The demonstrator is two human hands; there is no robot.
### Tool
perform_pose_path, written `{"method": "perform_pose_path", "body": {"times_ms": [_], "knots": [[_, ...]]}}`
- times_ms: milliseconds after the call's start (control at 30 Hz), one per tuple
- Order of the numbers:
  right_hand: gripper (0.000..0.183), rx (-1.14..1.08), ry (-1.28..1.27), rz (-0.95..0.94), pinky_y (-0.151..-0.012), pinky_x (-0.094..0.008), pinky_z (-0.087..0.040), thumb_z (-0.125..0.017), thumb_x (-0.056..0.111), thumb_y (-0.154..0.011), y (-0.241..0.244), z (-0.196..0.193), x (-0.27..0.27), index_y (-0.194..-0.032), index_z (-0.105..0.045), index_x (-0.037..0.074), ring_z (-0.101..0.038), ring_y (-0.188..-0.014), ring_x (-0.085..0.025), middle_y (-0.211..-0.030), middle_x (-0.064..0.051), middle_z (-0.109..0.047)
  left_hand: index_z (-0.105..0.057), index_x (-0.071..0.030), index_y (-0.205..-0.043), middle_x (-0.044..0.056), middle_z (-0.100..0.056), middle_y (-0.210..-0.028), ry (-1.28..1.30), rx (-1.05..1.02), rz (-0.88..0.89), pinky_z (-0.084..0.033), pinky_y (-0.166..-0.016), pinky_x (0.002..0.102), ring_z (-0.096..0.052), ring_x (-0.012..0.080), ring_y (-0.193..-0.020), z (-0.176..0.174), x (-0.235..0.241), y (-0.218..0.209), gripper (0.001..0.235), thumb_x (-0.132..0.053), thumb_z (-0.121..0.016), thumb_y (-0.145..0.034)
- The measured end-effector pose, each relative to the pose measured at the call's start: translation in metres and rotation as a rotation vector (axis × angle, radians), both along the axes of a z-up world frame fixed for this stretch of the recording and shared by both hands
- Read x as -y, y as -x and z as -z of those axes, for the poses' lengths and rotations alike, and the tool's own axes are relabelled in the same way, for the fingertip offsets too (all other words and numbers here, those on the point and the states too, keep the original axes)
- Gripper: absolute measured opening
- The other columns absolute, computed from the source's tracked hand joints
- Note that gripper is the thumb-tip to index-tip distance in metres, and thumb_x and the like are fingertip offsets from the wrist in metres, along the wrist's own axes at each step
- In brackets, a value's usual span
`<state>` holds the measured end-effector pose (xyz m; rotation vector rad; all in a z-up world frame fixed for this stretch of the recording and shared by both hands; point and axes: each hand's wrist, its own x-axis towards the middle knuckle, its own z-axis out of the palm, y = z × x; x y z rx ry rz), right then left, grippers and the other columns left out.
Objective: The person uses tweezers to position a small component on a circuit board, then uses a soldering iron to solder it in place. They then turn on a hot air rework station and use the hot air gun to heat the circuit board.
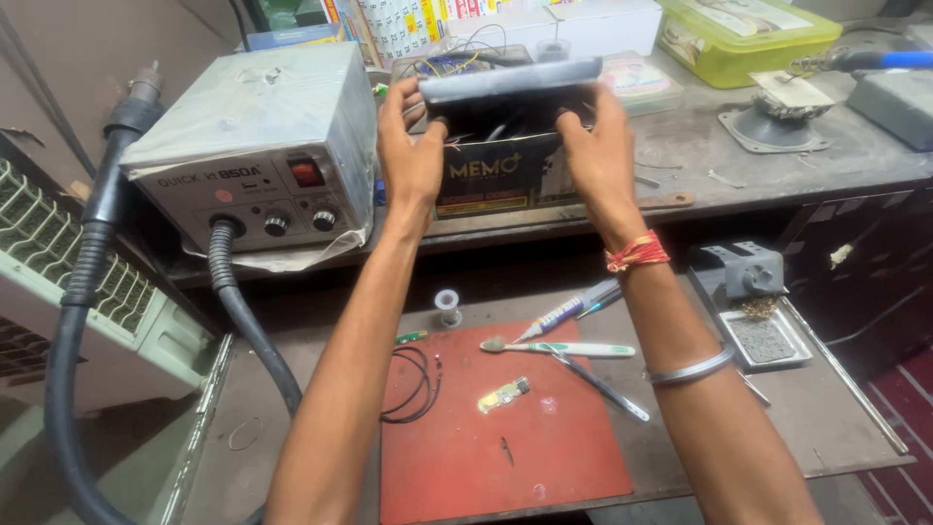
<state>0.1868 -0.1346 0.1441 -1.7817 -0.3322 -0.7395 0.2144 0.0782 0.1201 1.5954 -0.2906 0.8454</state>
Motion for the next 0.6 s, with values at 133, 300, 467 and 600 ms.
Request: {"method": "perform_pose_path", "body": {"times_ms": [133, 300, 467, 600], "knots": [[0.050, -0.022, -0.119, -0.018, -0.104, -0.043, -0.053, -0.065, 0.009, -0.092, -0.010, 0.014, 0.005, -0.137, -0.045, 0.005, -0.060, -0.132, -0.033, -0.139, -0.023, -0.060, -0.063, -0.011, -0.122, 0.015, -0.053, -0.131, -0.027, 0.000, -0.022, -0.058, -0.098, 0.039, -0.060, 0.0304, -0.126, 0.001, 0.000, 0.007, 0.039, -0.001, -0.064, -0.085], [0.075, -0.051, -0.161, -0.044, -0.106, -0.048, -0.052, -0.065, 0.008, -0.093, -0.003, 0.012, 0.007, -0.156, -0.025, 0.015, -0.052, -0.136, -0.037, -0.147, -0.028, -0.045, -0.064, -0.012, -0.126, 0.016, -0.052, -0.130, -0.034, -0.011, 0.003, -0.063, -0.096, 0.040, -0.058, 0.0310, -0.125, -0.005, 0.003, 0.027, 0.043, -0.005, -0.062, -0.083], [0.071, 0.030, -0.155, -0.188, -0.111, -0.047, -0.050, -0.065, 0.009, -0.093, 0.013, 0.013, 0.007, -0.157, -0.032, 0.013, -0.056, -0.137, -0.037, -0.147, -0.030, -0.053, -0.058, -0.011, -0.137, 0.019, -0.051, -0.140, -0.088, 0.002, 0.018, -0.054, -0.106, 0.045, -0.055, 0.0355, -0.131, -0.002, 0.006, 0.044, 0.051, -0.012, -0.068, -0.087], [0.072, -0.057, -0.093, -0.177, -0.110, -0.043, -0.051, -0.066, 0.020, -0.088, 0.023, 0.010, 0.009, -0.152, -0.036, 0.009, -0.061, -0.132, -0.034, -0.144, -0.026, -0.056, -0.050, -0.008, -0.143, 0.022, -0.050, -0.142, -0.111, 0.052, 0.066, -0.055, -0.107, 0.046, -0.056, 0.0370, -0.133, 0.000, 0.007, 0.049, 0.060, -0.018, -0.070, -0.088]]}}
